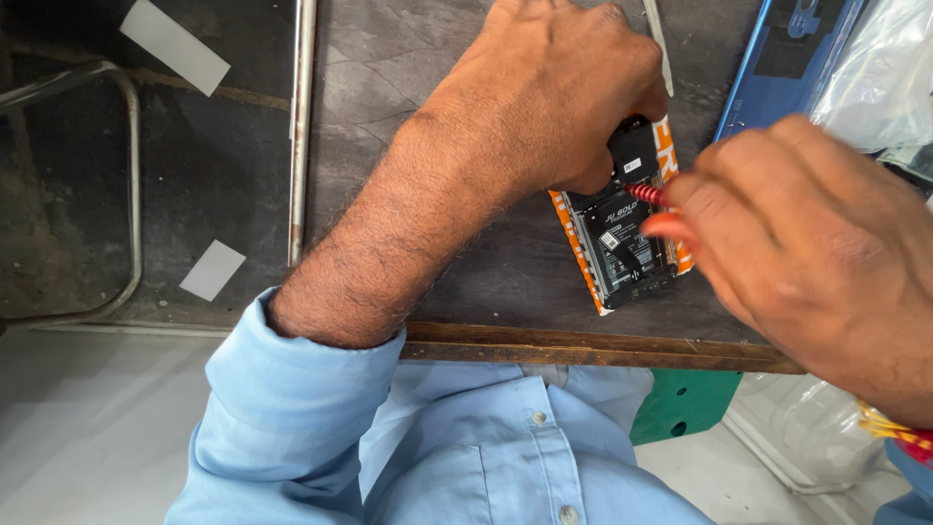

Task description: The person unscrews several screws from the back of a mobile phone using a red screwdriver and then uses a metal prying tool to lift and disconnect internal components from the circuit board on a workbench.

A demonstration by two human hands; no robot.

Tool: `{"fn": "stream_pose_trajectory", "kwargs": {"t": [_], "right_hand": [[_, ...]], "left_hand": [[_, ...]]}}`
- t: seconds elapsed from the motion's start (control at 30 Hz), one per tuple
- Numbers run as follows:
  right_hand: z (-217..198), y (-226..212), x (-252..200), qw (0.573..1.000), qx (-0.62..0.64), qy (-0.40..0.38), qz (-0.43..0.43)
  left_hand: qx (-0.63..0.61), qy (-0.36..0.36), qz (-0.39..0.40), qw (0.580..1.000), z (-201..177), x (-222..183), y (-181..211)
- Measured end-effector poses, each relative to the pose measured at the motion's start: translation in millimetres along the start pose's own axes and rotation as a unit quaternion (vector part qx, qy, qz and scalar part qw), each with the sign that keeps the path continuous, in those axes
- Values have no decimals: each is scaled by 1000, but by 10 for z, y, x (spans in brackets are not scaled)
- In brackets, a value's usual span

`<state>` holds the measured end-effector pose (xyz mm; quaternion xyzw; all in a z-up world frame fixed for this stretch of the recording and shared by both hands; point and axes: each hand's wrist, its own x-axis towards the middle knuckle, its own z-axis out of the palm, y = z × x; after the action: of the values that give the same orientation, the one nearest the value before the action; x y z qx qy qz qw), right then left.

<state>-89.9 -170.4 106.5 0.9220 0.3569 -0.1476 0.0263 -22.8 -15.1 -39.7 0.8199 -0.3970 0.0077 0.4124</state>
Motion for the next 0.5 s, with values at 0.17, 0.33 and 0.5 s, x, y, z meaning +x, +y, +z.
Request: {"fn": "stream_pose_trajectory", "kwargs": {"t": [0.17, 0.33, 0.5], "right_hand": [[-12, 11, 25, 1000, -23, 1, 6], [-19, 2, -8, 997, -53, -39, 35], [0, 3, 9, 1000, -14, 16, 0]], "left_hand": [[12, -17, -6, 1000, -6, 9, 22], [5, -21, 3, 1000, -17, 22, 2], [1, -57, -23, 998, -12, 32, 19]]}}
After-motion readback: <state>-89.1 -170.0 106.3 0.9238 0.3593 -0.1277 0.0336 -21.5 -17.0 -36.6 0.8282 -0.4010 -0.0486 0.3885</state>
